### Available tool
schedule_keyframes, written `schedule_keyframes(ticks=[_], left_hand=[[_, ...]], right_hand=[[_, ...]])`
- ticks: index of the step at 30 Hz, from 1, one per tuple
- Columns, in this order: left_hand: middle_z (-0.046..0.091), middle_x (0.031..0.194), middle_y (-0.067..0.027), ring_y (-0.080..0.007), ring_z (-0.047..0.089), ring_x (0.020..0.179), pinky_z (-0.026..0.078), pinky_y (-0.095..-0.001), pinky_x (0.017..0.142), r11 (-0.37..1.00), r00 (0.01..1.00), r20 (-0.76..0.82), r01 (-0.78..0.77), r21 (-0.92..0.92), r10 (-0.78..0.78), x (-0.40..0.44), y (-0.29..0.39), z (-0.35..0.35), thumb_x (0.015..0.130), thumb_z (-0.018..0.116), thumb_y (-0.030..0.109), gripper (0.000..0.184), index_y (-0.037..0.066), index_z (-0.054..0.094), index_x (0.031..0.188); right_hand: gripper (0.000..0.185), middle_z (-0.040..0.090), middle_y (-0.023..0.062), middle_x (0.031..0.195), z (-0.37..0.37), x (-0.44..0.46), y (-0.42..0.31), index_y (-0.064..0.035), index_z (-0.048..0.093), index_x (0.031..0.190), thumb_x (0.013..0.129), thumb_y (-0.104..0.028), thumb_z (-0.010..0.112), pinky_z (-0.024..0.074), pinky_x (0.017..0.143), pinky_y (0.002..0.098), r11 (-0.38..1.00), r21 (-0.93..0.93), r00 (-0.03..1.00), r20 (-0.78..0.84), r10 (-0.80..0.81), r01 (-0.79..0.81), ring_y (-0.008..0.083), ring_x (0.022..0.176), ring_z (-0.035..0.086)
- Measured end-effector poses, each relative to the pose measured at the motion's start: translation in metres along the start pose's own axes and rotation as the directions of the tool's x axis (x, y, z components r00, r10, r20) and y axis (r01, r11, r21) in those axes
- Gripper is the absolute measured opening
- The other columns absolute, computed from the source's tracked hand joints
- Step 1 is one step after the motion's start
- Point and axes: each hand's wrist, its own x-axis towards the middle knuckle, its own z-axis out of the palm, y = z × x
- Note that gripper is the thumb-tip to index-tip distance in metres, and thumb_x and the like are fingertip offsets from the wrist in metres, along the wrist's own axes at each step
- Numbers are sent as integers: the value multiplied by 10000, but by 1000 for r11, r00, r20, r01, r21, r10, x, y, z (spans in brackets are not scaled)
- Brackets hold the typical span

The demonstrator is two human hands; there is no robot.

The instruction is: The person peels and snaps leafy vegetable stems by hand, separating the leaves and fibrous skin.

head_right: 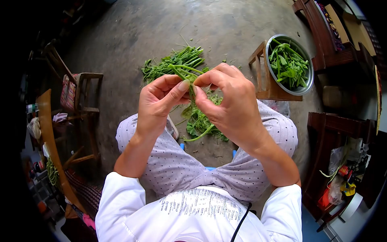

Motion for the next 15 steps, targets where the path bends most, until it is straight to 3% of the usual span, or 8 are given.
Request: schedule_keyframes(ticks=[5,9,11,13,15], left_hand=[[655,870,-51,-72,612,743,517,-206,652,999,994,102,29,25,-31,-2,5,-2,873,640,125,203,-27,611,1004],[652,859,-40,-62,601,720,503,-199,630,997,988,140,51,61,-59,-4,2,-6,871,644,132,207,-20,613,1007],[650,853,-34,-57,599,719,496,-192,624,994,983,155,83,68,-93,-7,3,-5,866,652,138,208,-20,614,996],[648,848,-31,-53,598,719,489,-188,620,993,982,161,92,74,-103,-8,2,-5,861,658,138,206,-19,614,987],[631,828,-13,-64,587,695,463,-189,611,984,976,147,147,100,-161,-10,2,-5,857,659,129,185,3,602,979]], right_hand=[[106,590,90,770,-4,2,-8,-10,625,817,728,-56,658,449,594,295,998,-12,998,19,57,-57,189,693,571],[109,577,24,752,-11,6,-2,2,623,860,786,-72,654,417,571,220,979,98,984,25,176,-178,82,682,516],[133,585,-11,754,-14,7,1,12,620,908,841,-101,641,410,568,196,723,546,903,187,386,-423,46,683,502],[170,610,-6,784,-18,9,7,19,614,942,879,-138,623,407,581,175,684,613,914,194,356,-396,26,670,495],[188,636,39,840,-21,13,14,12,615,965,881,-157,621,424,608,172,535,784,930,143,337,-314,34,683,524]])
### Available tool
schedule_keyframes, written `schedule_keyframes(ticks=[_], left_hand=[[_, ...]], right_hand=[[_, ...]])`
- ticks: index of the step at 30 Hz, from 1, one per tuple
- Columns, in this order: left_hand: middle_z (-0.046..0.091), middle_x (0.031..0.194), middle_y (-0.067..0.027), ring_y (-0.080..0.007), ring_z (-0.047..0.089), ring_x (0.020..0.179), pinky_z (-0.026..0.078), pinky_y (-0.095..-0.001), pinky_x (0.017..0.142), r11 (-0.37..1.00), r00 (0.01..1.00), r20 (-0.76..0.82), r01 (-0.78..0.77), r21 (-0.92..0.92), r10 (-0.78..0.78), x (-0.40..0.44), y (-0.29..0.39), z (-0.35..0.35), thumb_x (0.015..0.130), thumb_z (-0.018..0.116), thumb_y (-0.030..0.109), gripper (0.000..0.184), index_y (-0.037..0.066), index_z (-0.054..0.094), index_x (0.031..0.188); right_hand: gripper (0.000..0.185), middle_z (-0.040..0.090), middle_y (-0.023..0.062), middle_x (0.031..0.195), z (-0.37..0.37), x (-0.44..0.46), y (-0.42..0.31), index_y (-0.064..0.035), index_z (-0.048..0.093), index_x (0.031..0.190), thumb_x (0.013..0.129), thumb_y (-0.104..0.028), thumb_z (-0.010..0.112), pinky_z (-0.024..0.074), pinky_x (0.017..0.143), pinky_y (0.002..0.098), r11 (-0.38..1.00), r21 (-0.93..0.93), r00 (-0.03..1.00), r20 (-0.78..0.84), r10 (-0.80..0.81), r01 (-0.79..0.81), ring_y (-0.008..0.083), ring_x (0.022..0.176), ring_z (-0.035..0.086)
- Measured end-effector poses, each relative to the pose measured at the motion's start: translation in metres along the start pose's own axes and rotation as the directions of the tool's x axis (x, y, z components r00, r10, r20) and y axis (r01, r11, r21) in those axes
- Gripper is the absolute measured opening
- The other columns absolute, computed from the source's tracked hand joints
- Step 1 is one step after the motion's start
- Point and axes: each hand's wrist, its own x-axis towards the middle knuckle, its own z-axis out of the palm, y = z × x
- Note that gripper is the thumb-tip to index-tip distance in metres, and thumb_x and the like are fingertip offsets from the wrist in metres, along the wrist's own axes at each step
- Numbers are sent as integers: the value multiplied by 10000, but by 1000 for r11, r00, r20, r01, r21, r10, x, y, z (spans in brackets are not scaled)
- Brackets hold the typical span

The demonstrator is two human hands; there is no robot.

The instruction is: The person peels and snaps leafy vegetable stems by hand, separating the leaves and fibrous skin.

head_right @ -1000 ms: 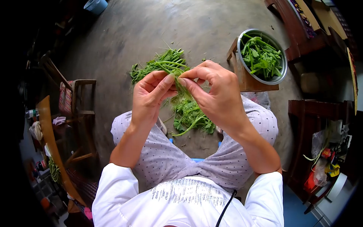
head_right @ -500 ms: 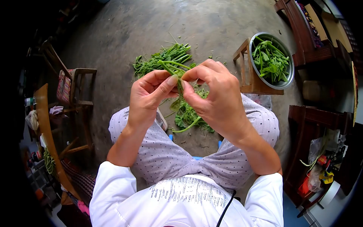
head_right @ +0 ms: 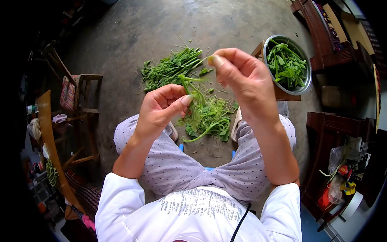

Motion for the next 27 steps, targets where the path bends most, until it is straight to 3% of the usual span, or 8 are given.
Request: schedule_keyframes(ticks=[6,8,10,12,13,17,19,27], left_hand=[[631,843,-14,-63,595,708,469,-188,627,1000,1000,10,0,-18,0,-1,1,-5,865,639,139,188,16,590,998],[630,848,-16,-69,599,732,479,-197,653,994,1000,-5,8,-110,-9,-1,1,-10,868,637,141,185,18,587,998],[630,853,-18,-74,603,757,488,-206,680,980,1000,-21,15,-199,-20,-2,1,-13,871,634,142,183,20,584,998],[624,872,-17,-86,603,795,485,-209,702,966,997,-48,38,-257,-52,-1,2,-13,874,628,152,180,40,573,1003],[624,872,-17,-86,603,795,485,-209,702,966,997,-52,37,-257,-52,-1,2,-12,874,628,152,180,40,573,1003],[627,891,-20,-91,606,816,496,-224,725,951,996,-56,47,-304,-67,0,1,-13,872,638,177,189,49,580,1000],[632,893,-23,-93,610,814,503,-230,729,944,996,-57,45,-327,-67,0,0,-13,871,643,178,190,51,583,999],[659,957,-57,-122,644,842,538,-258,742,969,998,-57,-13,-246,-1,0,-1,-12,882,619,132,162,37,605,1012]], right_hand=[[123,621,161,943,-12,4,-11,-17,544,966,915,-125,515,460,653,210,940,340,1000,10,8,-11,142,698,575],[118,599,128,841,-19,5,-12,-22,534,910,918,-134,497,478,688,225,931,360,928,364,-77,-64,158,718,587],[117,561,75,765,-13,-2,-11,-32,512,861,900,-134,553,486,671,211,937,338,914,401,-59,-88,129,712,586],[143,545,35,748,-9,-10,-10,-34,500,839,864,-100,625,482,620,194,986,-89,918,361,163,-140,85,697,566],[156,564,18,769,-1,-13,-9,-23,513,820,833,-59,664,486,589,190,980,-119,921,340,189,-157,56,682,556],[108,595,20,780,19,-21,6,31,615,907,821,-20,656,488,590,209,959,-280,965,242,106,-35,74,666,572],[134,597,45,761,19,-21,11,9,666,924,791,-4,669,474,569,218,798,-548,958,257,-127,253,95,645,581],[106,590,72,735,26,-21,13,-6,684,873,767,-11,683,461,539,236,696,-670,966,190,-174,257,120,594,577]])
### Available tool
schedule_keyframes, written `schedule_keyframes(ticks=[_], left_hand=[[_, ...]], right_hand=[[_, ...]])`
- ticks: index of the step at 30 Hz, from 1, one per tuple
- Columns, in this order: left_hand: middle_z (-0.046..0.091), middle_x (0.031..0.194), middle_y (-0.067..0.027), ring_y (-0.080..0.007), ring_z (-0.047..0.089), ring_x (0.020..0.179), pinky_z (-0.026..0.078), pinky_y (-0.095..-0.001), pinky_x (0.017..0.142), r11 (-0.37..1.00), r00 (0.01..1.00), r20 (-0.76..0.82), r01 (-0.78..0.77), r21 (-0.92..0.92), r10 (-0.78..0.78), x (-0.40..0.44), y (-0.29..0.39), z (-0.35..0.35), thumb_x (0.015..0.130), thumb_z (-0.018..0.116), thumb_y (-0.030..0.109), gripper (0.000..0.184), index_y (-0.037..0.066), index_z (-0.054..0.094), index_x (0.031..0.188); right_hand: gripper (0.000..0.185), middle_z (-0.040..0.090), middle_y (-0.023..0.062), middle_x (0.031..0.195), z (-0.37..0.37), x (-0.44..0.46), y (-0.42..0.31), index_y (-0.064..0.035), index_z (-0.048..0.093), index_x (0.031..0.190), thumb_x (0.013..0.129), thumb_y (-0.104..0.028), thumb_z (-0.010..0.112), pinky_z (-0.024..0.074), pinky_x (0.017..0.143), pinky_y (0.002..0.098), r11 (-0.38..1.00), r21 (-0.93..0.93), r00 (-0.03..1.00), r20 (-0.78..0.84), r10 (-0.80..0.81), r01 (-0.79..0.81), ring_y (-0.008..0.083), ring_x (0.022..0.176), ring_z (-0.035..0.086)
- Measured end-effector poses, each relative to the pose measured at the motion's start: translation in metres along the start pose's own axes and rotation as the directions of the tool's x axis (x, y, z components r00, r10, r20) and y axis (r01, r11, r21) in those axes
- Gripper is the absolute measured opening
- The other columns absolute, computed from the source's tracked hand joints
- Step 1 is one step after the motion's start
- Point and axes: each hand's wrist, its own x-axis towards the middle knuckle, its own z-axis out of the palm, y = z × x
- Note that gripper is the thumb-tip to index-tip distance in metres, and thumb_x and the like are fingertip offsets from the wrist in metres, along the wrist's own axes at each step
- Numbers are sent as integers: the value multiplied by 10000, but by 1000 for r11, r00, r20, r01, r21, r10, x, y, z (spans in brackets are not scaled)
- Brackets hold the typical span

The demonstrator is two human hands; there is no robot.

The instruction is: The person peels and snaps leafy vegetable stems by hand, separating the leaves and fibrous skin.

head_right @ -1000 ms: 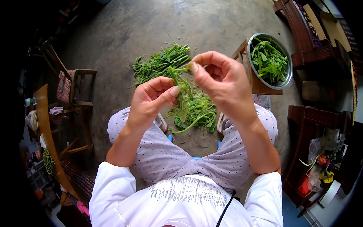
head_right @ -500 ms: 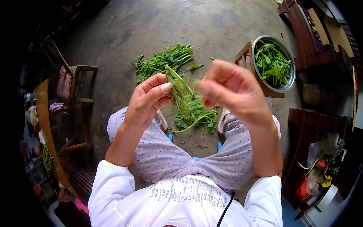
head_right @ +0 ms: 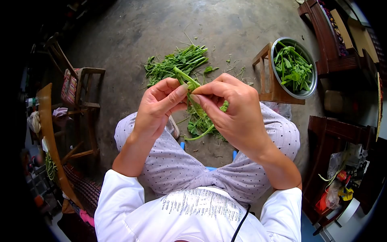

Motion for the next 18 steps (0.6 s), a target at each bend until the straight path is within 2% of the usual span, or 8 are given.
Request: schedule_keyframes(ticks=[6,13,18], left_hand=[[662,933,-54,-114,643,825,540,-254,730,995,998,-14,-52,81,53,0,-3,0,868,640,134,143,33,614,966],[660,855,-53,-97,631,770,540,-236,696,996,997,-26,-64,66,66,0,-6,1,864,649,129,144,4,625,929],[657,862,-47,-93,629,783,533,-234,706,999,999,-35,22,25,-21,1,-6,0,865,652,161,163,12,628,925]], right_hand=[[88,588,82,736,4,-1,-1,2,673,853,767,-15,682,471,544,247,1000,-19,1000,-19,-4,4,144,601,593],[76,588,92,766,8,-3,-1,19,654,834,760,4,665,505,564,260,999,-41,1000,-25,7,-8,168,646,633],[81,585,90,764,6,-2,-5,18,643,830,754,-5,656,498,573,263,997,-75,999,-31,6,-8,162,641,618]])
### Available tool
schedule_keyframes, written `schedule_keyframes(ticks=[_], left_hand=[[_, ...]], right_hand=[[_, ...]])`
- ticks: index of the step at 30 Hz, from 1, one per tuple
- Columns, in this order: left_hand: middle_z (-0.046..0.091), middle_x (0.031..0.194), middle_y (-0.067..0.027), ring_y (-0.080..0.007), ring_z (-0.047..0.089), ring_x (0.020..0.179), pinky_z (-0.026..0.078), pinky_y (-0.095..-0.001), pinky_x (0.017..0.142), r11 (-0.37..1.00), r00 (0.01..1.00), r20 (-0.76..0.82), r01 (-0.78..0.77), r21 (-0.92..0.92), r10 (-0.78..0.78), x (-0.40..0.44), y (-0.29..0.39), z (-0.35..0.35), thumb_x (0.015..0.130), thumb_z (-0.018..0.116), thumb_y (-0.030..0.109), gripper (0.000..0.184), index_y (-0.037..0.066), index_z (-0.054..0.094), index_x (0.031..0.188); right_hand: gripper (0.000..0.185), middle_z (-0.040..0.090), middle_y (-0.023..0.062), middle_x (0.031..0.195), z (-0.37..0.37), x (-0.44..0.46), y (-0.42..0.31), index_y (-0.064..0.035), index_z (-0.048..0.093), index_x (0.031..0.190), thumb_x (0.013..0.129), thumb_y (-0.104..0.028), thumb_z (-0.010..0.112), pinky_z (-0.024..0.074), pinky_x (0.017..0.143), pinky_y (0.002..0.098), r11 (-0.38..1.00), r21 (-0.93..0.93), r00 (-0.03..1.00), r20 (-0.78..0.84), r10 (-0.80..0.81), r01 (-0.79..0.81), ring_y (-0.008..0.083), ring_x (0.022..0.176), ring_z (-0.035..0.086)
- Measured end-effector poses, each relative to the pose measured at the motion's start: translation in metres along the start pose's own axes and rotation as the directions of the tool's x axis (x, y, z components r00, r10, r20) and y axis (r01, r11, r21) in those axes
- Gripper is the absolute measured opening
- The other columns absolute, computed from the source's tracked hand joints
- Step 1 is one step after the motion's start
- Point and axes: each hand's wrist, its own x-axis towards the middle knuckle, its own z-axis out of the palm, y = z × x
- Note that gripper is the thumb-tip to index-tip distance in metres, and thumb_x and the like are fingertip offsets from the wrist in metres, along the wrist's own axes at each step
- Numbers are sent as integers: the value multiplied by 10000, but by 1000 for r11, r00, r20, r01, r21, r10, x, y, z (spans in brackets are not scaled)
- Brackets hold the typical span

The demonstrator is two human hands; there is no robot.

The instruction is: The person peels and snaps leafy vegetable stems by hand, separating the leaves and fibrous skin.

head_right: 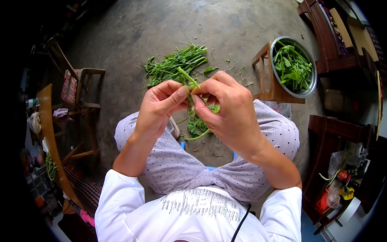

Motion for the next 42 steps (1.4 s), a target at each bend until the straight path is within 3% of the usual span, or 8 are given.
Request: schedule_keyframes(ticks=[10,26,29,31,33,35,39,42], left_hand=[[653,859,-47,-100,628,786,527,-233,711,994,998,21,58,-89,-56,1,2,0,872,642,165,153,26,623,933],[647,851,-37,-100,620,760,514,-225,662,996,997,59,48,-79,-43,0,-2,-2,863,653,152,153,27,629,947],[646,851,-36,-103,620,758,505,-224,657,998,996,74,51,-41,-48,-1,-1,-1,859,659,162,187,15,628,971],[646,853,-37,-103,621,757,502,-222,656,999,996,74,48,-12,-47,-3,0,-1,858,661,167,204,8,627,980],[647,862,-40,-96,621,755,499,-214,654,997,994,90,57,50,-61,-4,2,1,859,662,174,221,-1,626,990],[649,864,-41,-92,622,752,499,-210,655,995,992,99,67,67,-74,-5,3,2,861,660,175,223,-1,626,994],[653,865,-39,-83,626,744,501,-202,660,991,989,112,88,102,-99,-6,3,2,863,656,174,222,-1,628,996],[644,851,-34,-84,626,730,512,-189,639,989,989,105,92,117,-105,-6,4,3,867,642,139,165,23,618,982]], right_hand=[[99,585,80,750,-3,2,5,4,660,856,762,-27,664,465,561,254,988,142,998,-12,66,-64,146,610,586],[141,601,82,770,-4,2,9,37,645,887,761,-24,662,495,606,222,994,101,999,-14,41,-40,130,664,620],[137,623,51,801,-6,4,17,39,640,915,808,-46,652,493,631,211,902,397,986,58,158,-168,94,702,605],[162,641,34,852,-11,8,17,41,631,957,856,-86,640,494,642,210,698,627,937,204,282,-347,71,713,586],[200,648,38,885,-17,11,17,33,627,992,876,-130,635,490,666,207,653,658,927,249,281,-375,71,727,584],[227,646,33,870,-17,11,27,22,628,1012,871,-155,646,485,706,208,408,809,901,332,278,-424,77,759,589],[224,648,54,911,-18,13,39,9,619,1033,885,-158,623,486,714,217,173,886,889,383,252,-431,103,812,600],[239,644,96,965,-19,14,40,22,590,1071,901,-147,592,503,723,229,120,898,893,391,222,-423,134,868,614]])
